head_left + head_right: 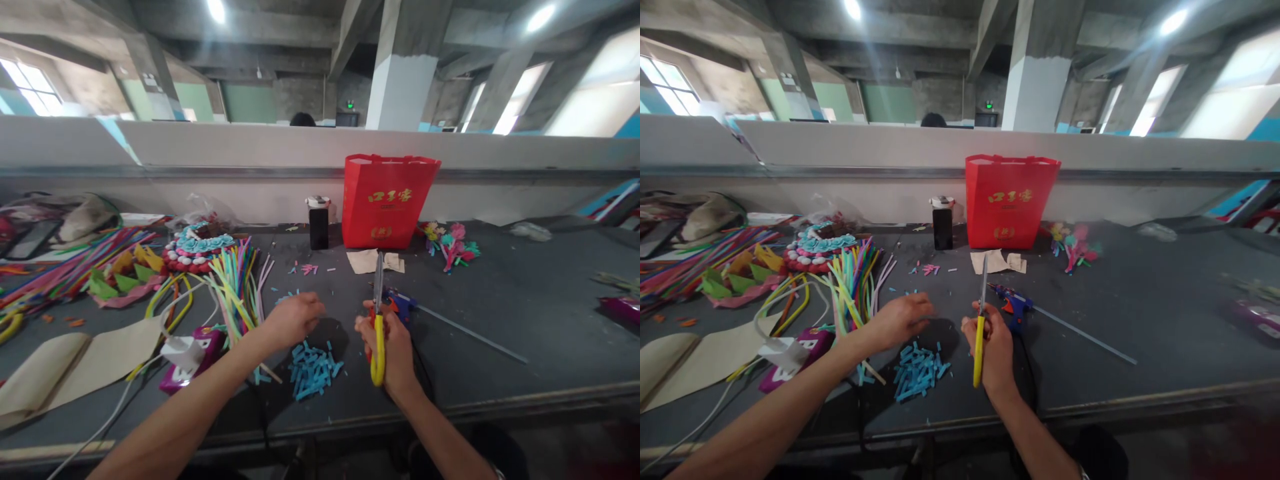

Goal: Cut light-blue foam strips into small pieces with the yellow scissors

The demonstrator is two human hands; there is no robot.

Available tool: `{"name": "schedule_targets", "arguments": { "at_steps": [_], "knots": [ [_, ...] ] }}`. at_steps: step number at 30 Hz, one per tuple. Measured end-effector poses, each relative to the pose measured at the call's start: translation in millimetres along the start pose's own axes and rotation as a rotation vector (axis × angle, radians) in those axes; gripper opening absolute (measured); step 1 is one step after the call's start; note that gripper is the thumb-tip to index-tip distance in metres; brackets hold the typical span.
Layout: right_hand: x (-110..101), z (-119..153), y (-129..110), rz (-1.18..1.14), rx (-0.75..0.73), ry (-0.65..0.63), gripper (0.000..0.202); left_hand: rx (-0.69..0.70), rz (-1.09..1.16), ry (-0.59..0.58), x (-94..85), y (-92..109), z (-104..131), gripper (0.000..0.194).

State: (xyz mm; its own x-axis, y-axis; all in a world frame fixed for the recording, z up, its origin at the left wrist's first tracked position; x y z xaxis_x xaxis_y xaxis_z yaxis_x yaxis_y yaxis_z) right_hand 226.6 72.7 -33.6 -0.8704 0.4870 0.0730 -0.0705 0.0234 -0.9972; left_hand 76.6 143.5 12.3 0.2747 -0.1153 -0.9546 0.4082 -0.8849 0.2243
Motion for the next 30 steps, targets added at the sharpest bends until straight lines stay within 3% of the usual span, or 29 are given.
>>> {"name": "schedule_targets", "arguments": {
  "at_steps": [2, 4, 9, 13, 16, 19, 22, 26, 30],
  "knots": [
    [0, 0, -3, 0.043, -0.033, -0.002, 0.045, 0.244, 0.083, -0.049, 6.8, 35, -3, 0.02],
    [0, 1, -5, 0.129, -0.079, 0.001, 0.044, 0.342, 0.099, -0.061, 10.4, 51, -4, 0.017],
    [-1, 5, -12, 0.308, -0.243, 0.025, 0.04, 0.309, 0.128, -0.103, 24.6, 45, -8, 0.016],
    [2, 9, -18, 0.406, -0.349, 0.024, 0.037, 0.191, 0.291, -0.078, 26.3, 30, -13, 0.014],
    [3, 14, -26, 0.507, -0.405, 0.063, 0.035, -0.019, 0.652, 0.085, 11.6, 10, -18, 0.006],
    [4, 18, -32, 0.551, -0.445, 0.084, 0.036, -0.231, 1.163, 0.363, -6.1, -11, -18, 0.003],
    [7, 18, -28, 0.557, -0.424, 0.057, 0.038, -0.285, 1.452, 0.501, -14.3, -15, -19, 0.01],
    [3, 16, -26, 0.557, -0.413, 0.073, 0.039, -0.311, 1.449, 0.347, 0.1, -8, -19, 0.013],
    [-5, 15, -32, 0.561, -0.436, 0.13, 0.036, -0.289, 1.118, 0.208, 13.8, -10, -16, 0.01]
  ]
}}
Point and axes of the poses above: each hand's wrist, its own z-axis away from the middle knuckle, its own x-axis out of the palm, y = z × x, the point moved 10 cm from there along -z, towards the middle knuckle, and after that the axes turned 6 degrees about x, right-handed, at the moved point
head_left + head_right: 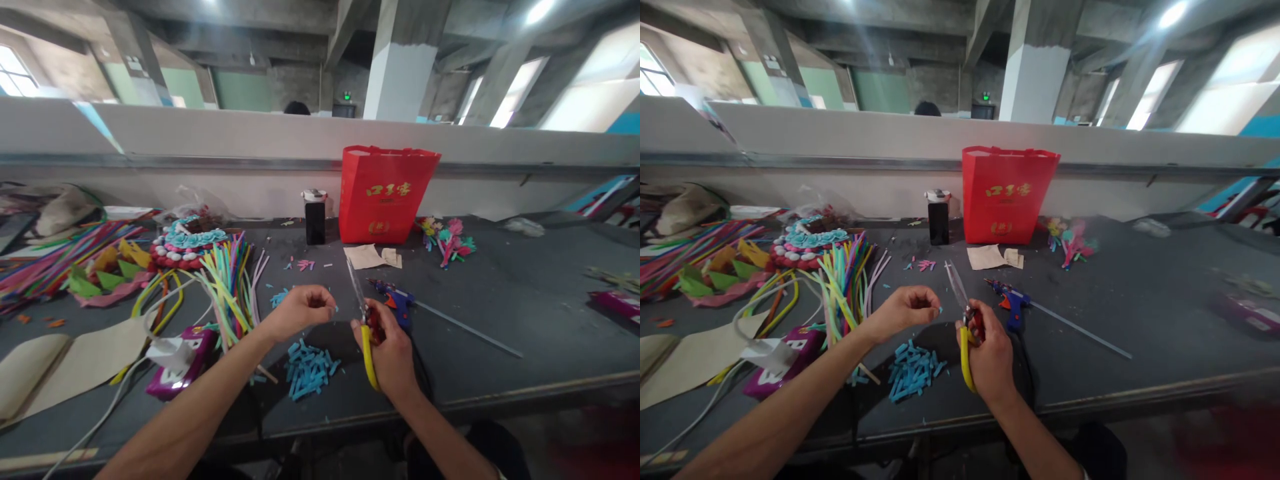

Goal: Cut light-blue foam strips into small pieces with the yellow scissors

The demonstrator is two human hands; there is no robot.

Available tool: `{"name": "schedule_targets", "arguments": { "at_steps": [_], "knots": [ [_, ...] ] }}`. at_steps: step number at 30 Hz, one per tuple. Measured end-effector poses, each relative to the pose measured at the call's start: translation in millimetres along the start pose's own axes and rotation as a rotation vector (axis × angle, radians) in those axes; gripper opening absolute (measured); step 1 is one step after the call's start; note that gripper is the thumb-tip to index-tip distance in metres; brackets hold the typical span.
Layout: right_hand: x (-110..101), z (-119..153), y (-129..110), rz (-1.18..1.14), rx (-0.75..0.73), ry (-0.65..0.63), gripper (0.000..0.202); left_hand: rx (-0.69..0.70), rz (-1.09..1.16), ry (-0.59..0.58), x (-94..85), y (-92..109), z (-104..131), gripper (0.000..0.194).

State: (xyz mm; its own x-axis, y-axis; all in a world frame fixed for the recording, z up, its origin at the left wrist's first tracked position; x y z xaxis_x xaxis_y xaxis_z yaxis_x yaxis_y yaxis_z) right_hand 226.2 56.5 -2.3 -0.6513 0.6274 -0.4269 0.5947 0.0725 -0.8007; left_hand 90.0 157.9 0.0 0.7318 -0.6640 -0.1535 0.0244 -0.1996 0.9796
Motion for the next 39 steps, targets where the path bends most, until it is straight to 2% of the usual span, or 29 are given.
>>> {"name": "schedule_targets", "arguments": {
  "at_steps": [3, 5, 10, 12, 15, 21, 24, 27, 30, 32, 35, 37, 39],
  "knots": [
    [-2, -2, 4, -0.023, 0.025, -0.002, 0.035, 0.031, -0.297, -0.084, 0.0, -6, -3, 0.007],
    [-1, -3, 7, -0.04, 0.042, -0.018, 0.035, 0.059, -0.432, -0.102, -6.8, -6, -6, 0.012],
    [0, -5, 11, -0.054, 0.065, -0.03, 0.035, 0.132, -0.596, 0.085, -53.9, 18, -4, 0.014],
    [-1, -5, 12, -0.066, 0.083, -0.033, 0.036, 0.121, -0.697, 0.078, -61.4, 25, 3, 0.013],
    [-1, -5, 11, -0.074, 0.091, -0.036, 0.036, 0.066, -0.862, -0.022, -54.9, 25, 16, 0.014],
    [3, -2, 10, -0.065, 0.071, -0.035, 0.036, -0.182, -1.125, -0.209, -34.8, 3, 47, 0.015],
    [5, -1, 11, -0.066, 0.064, -0.039, 0.036, -0.188, -1.183, -0.303, -22.1, -6, 56, 0.013],
    [5, -1, 11, -0.054, 0.054, -0.043, 0.035, -0.189, -1.239, -0.285, -21.5, -12, 58, 0.018],
    [4, -1, 10, -0.049, 0.05, -0.048, 0.035, -0.231, -1.173, -0.239, -28.7, -19, 59, 0.017],
    [4, 0, 10, -0.057, 0.053, -0.05, 0.035, -0.241, -1.036, -0.208, -32.9, -21, 59, 0.012],
    [4, 0, 9, -0.071, 0.048, -0.046, 0.035, -0.261, -0.631, -0.11, -36.5, -18, 58, 0.008],
    [6, 2, 8, -0.093, 0.036, -0.052, 0.036, -0.279, -0.303, -0.062, -31.1, -15, 56, 0.009],
    [8, 4, 6, -0.145, 0.03, -0.07, 0.037, -0.273, -0.073, -0.045, -21.0, -8, 51, 0.009]
  ]
}}
Point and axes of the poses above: each hand's wrist, its own z-axis away from the middle knuckle, its own x-axis out of the palm, y = z × x, the point moved 10 cm from there along -z, towards the middle knuckle, and after that the axes turned 6 degrees about x, right-handed, at the moved point
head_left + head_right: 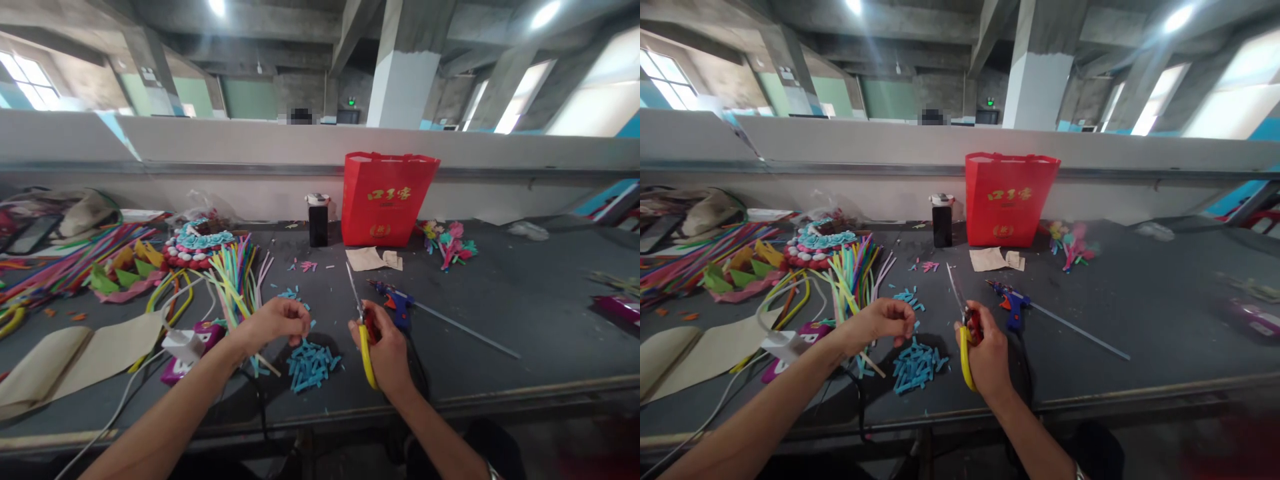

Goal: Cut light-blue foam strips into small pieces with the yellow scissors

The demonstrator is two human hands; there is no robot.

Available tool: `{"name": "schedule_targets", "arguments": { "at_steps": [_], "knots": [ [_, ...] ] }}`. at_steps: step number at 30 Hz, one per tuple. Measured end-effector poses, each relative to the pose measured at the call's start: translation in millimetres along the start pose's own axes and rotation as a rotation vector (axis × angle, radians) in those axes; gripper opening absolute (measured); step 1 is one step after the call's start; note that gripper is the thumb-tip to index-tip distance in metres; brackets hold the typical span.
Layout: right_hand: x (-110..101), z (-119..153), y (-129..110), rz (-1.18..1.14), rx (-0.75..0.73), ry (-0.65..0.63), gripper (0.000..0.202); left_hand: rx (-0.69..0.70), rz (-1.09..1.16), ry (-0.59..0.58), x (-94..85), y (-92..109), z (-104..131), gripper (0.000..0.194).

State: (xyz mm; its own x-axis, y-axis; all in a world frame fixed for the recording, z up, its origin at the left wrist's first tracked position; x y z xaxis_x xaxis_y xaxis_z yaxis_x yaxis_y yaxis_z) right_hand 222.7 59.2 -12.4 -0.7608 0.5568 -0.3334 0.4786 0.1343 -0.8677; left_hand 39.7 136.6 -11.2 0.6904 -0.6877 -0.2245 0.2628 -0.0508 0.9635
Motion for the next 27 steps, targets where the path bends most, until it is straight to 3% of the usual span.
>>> {"name": "schedule_targets", "arguments": {
  "at_steps": [4, 8, 11, 17, 23, 27],
  "knots": [
    [8, 4, -8, -0.164, 0.016, -0.091, 0.041, 0.008, 0.109, -0.059, 22.6, 9, -9, 0.006],
    [20, 5, -18, -0.276, 0.047, -0.227, 0.041, -0.04, 0.102, -0.101, 40.8, -1, -19, 0.005],
    [22, 4, -21, -0.263, 0.012, -0.246, 0.039, -0.057, 0.143, -0.109, 48.2, -6, -22, 0.006],
    [23, 2, -12, -0.229, 0.041, -0.228, 0.035, -0.053, 0.143, -0.161, 52.4, -6, -25, 0.006],
    [16, -4, -10, -0.34, 0.131, -0.203, 0.037, -0.04, -0.015, -0.286, 54.0, -10, -25, 0.011],
    [17, -5, -9, -0.346, 0.133, -0.209, 0.038, 0.053, -0.014, -0.203, 45.7, 4, -28, 0.019]
  ]
}}
Point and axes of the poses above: each hand's wrist, its own z-axis away from the middle knuckle, its own x-axis out of the palm, y = z × x, the point moved 10 cm from there along -z, towards the middle knuckle, and after that the axes turned 6 degrees about x, right-handed, at the moved point
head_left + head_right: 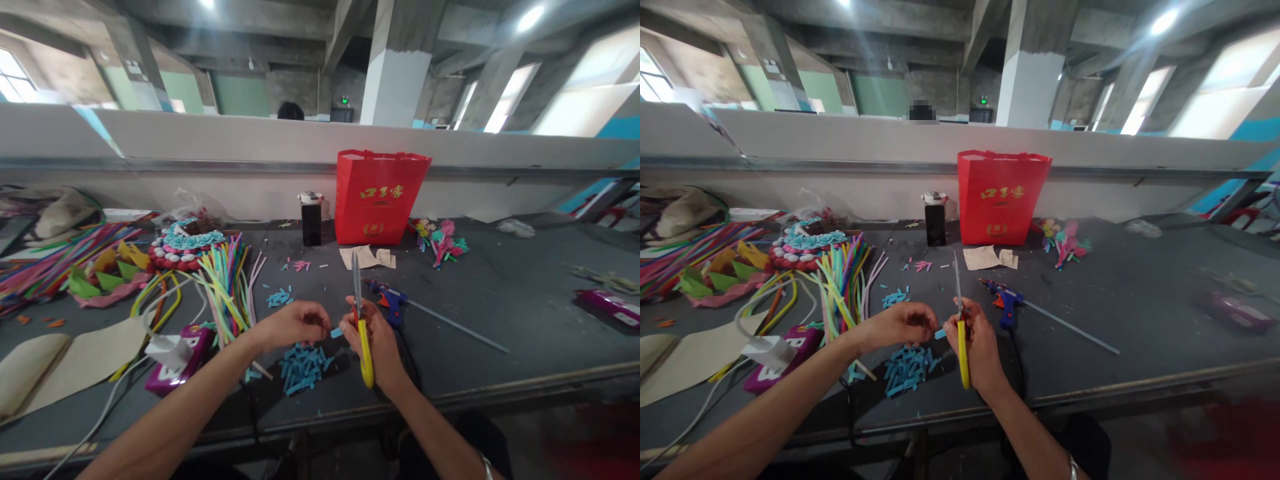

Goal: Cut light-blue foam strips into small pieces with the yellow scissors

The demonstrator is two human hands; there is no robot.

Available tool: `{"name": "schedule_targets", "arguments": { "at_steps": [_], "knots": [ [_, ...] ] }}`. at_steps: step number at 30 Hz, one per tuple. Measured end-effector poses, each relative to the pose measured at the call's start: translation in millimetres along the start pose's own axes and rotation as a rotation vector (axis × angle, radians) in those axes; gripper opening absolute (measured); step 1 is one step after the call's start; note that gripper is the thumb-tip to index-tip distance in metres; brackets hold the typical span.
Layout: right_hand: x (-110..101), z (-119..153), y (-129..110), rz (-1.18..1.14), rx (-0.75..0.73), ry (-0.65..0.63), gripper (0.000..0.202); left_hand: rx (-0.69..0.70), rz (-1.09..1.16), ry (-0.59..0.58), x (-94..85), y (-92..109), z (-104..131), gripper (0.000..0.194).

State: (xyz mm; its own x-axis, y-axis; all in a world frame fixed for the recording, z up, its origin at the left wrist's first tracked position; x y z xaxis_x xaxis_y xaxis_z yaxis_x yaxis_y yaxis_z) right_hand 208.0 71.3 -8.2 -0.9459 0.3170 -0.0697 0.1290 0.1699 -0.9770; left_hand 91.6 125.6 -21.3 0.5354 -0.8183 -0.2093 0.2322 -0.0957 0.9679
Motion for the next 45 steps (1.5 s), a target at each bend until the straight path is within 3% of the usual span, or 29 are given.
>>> {"name": "schedule_targets", "arguments": {
  "at_steps": [4, 12, 21, 35, 45],
  "knots": [
    [3, 1, 3, 0.037, -0.026, -0.002, 0.037, 0.02, 0.017, 0.001, 3.1, 8, -4, 0.019],
    [-1, 2, 0, 0.039, -0.024, 0.034, 0.036, -0.011, 0.109, 0.025, 6.0, -2, -5, 0.012],
    [0, 6, 7, 0.007, 0.03, 0.06, 0.045, -0.009, 0.36, 0.162, -1.5, -16, -6, 0.007],
    [-1, 8, 8, 0.039, -0.011, 0.126, 0.041, 0.073, 0.381, 0.095, 10.3, -13, -5, 0.008],
    [7, 9, -5, 0.574, -0.099, 0.133, 0.041, 0.341, 0.78, 0.515, -43.2, 2, 7, 0.016]
  ]
}}
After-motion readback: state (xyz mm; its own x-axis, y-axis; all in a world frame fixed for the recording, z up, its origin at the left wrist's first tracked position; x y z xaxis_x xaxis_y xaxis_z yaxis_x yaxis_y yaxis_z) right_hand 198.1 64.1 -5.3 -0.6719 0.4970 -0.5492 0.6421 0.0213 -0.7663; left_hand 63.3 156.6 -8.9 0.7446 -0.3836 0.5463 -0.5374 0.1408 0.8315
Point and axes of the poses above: each hand's wrist, its own z-axis away from the middle knuckle, its own x-axis out of the palm, y = z × x, the point moved 10 cm from there along -z, towards the middle knuckle, and after that the axes turned 6 degrees about x, right-handed, at the moved point
